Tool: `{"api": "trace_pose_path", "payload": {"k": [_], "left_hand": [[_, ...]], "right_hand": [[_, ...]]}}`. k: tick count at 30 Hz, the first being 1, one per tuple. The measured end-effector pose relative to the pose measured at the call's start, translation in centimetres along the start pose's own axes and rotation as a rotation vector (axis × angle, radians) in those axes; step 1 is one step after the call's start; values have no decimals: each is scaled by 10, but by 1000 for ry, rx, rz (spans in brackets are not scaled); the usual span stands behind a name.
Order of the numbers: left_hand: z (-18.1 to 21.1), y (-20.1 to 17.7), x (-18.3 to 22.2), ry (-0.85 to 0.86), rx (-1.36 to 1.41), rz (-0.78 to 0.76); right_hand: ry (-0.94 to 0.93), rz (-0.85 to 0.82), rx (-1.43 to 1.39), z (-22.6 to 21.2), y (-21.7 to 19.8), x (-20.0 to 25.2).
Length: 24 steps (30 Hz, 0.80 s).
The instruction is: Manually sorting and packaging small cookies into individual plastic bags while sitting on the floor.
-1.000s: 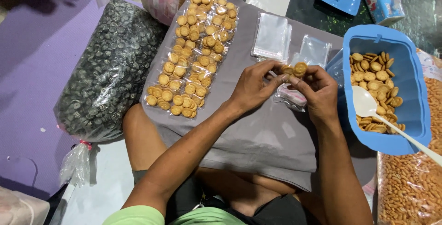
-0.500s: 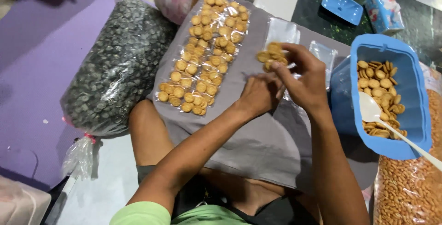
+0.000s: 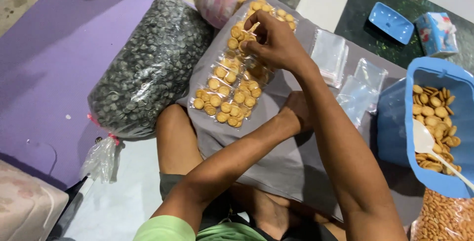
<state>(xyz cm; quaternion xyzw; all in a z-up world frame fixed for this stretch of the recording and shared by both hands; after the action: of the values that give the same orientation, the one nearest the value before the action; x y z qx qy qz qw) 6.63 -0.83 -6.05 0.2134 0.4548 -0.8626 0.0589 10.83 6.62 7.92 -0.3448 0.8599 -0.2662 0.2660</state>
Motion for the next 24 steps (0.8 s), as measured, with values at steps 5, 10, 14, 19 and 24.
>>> {"api": "trace_pose_path", "payload": {"k": [5, 10, 14, 19, 24], "left_hand": [[2, -3, 6, 15, 36, 67], [11, -8, 6, 54, 69, 132], [19, -16, 5, 92, 99, 195], [29, -29, 5, 121, 136, 257], [31, -25, -4, 75, 24, 90]], "right_hand": [[-214, 87, 387, 2, 4, -3], [-259, 178, 587, 9, 6, 2], [-308, 252, 607, 9, -1, 10], [-286, 341, 580, 5, -39, 38], [-263, 533, 510, 23, -84, 105]]}}
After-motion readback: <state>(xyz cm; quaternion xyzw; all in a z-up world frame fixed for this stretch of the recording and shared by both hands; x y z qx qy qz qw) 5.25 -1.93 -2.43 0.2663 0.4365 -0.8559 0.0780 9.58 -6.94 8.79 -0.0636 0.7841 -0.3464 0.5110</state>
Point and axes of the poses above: each hand's wrist, its own x-axis away from the middle knuckle, its own y-axis out of the palm, z = x × y, the point moved 4 cm from there along -x, towards the middle knuckle, and after that the axes turned 9 degrees about z, right-handed, at the moved point
